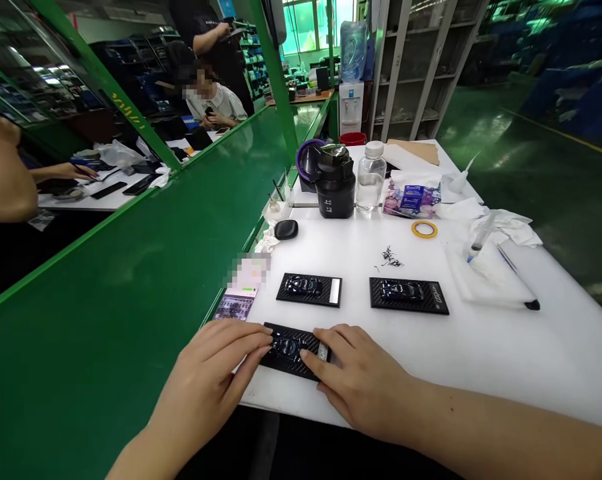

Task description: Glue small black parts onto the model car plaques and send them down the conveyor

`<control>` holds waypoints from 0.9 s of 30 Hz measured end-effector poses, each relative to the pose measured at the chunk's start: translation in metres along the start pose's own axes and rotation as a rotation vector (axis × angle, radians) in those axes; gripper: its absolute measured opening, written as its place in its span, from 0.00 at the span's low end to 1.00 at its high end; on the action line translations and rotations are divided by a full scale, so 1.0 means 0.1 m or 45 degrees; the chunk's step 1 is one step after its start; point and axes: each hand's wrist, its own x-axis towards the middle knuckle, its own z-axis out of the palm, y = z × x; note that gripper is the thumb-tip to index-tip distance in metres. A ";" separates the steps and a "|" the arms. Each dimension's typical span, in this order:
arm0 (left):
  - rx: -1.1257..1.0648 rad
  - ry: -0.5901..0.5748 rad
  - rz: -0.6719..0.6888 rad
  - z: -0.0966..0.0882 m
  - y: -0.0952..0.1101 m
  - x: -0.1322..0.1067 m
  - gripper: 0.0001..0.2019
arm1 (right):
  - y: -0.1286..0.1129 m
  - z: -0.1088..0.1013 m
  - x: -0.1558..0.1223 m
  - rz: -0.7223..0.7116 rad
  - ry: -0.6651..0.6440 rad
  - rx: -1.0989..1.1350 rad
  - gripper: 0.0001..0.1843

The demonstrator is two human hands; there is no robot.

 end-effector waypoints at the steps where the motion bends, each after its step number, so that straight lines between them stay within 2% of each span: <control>1: 0.018 -0.027 -0.004 -0.02 0.04 0.01 0.08 | 0.00 0.00 0.00 0.000 -0.006 0.006 0.23; 3: 0.019 -0.005 -0.045 0.03 0.10 0.00 0.08 | 0.00 -0.01 0.02 0.002 -0.021 0.012 0.24; 5: -0.023 0.048 -0.093 0.16 0.11 -0.06 0.08 | 0.01 -0.02 0.03 0.000 -0.037 0.022 0.25; 8: -0.093 0.136 -0.125 0.39 0.07 -0.15 0.11 | 0.04 -0.02 0.06 -0.013 -0.047 0.052 0.24; 11: -0.124 0.204 -0.129 0.52 0.00 -0.19 0.13 | 0.08 -0.01 0.09 -0.026 -0.028 0.062 0.23; 14: -0.116 0.234 -0.131 0.53 -0.02 -0.17 0.13 | 0.11 0.01 0.13 -0.030 0.009 0.049 0.21; 19: -0.059 0.224 -0.158 0.50 0.08 -0.13 0.10 | 0.13 0.02 0.17 -0.040 0.049 0.046 0.21; 27: 0.062 0.190 -0.238 0.49 0.16 -0.12 0.08 | 0.10 -0.03 0.19 0.031 0.039 0.133 0.23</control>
